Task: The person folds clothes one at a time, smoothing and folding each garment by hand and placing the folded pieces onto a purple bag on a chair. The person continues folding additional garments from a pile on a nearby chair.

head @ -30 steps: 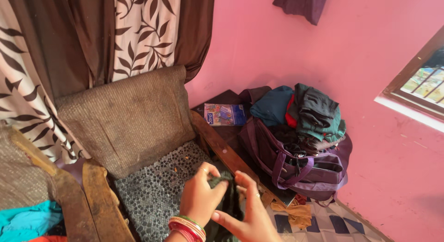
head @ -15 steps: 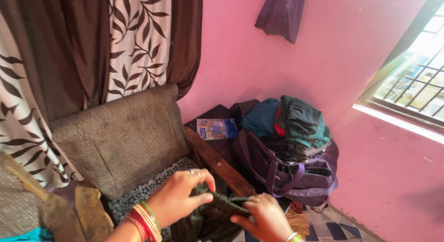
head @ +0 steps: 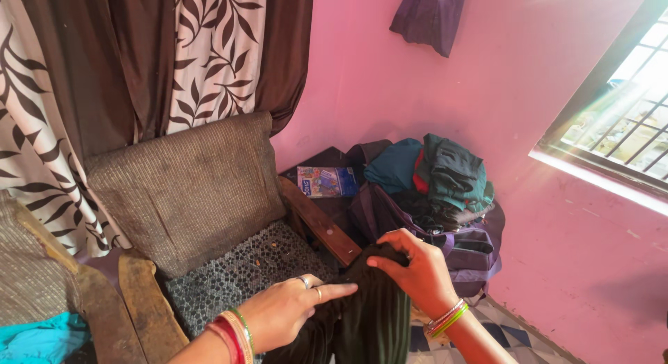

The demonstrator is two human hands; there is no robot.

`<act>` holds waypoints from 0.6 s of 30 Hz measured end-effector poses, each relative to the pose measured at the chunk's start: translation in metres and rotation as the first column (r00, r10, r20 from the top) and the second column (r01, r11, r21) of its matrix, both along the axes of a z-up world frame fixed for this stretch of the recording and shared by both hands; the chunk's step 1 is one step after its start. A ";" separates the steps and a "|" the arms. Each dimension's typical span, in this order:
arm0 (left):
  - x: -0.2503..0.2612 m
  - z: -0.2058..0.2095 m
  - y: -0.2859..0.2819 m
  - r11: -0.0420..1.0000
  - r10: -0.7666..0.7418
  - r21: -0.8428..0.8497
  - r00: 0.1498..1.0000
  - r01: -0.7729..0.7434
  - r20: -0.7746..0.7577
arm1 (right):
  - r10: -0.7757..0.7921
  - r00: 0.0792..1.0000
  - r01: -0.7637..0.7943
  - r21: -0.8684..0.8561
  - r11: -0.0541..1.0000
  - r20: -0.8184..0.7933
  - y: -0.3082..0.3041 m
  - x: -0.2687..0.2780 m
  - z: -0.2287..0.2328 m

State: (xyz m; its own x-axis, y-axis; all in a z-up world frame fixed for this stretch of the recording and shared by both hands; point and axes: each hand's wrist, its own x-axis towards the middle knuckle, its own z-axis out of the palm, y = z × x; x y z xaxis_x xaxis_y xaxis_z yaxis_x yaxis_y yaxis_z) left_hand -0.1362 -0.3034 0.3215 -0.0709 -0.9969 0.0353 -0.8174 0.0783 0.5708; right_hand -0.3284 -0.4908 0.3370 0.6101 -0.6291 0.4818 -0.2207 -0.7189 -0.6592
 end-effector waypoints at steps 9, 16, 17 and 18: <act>0.004 -0.058 -0.066 0.950 0.215 -0.058 0.780 -0.305 -0.588 | -0.012 0.992 0.022 -0.076 0.997 0.128 0.073 0.005 -0.051; 0.004 -0.040 -0.056 0.954 0.168 -0.138 0.855 -0.267 -0.491 | 0.036 0.963 -0.146 0.406 0.902 0.267 0.059 -0.008 -0.044; 0.006 -0.032 -0.051 0.962 0.170 -0.121 0.885 -0.244 -0.433 | -0.037 0.963 -0.097 0.470 0.877 0.268 0.052 -0.008 -0.036; 0.006 -0.024 -0.048 0.983 0.098 -0.105 0.917 -0.150 -0.387 | 0.084 0.960 -0.146 0.218 0.965 0.269 0.045 -0.008 -0.028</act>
State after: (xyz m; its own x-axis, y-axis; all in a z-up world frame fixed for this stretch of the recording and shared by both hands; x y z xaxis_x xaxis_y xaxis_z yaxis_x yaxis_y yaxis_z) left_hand -0.1298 -0.3511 0.2976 0.0973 -0.9816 0.1643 -0.5494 0.0847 0.8312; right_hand -0.3364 -0.4461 0.3095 0.5610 -0.6753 0.4789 0.0516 -0.5488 -0.8344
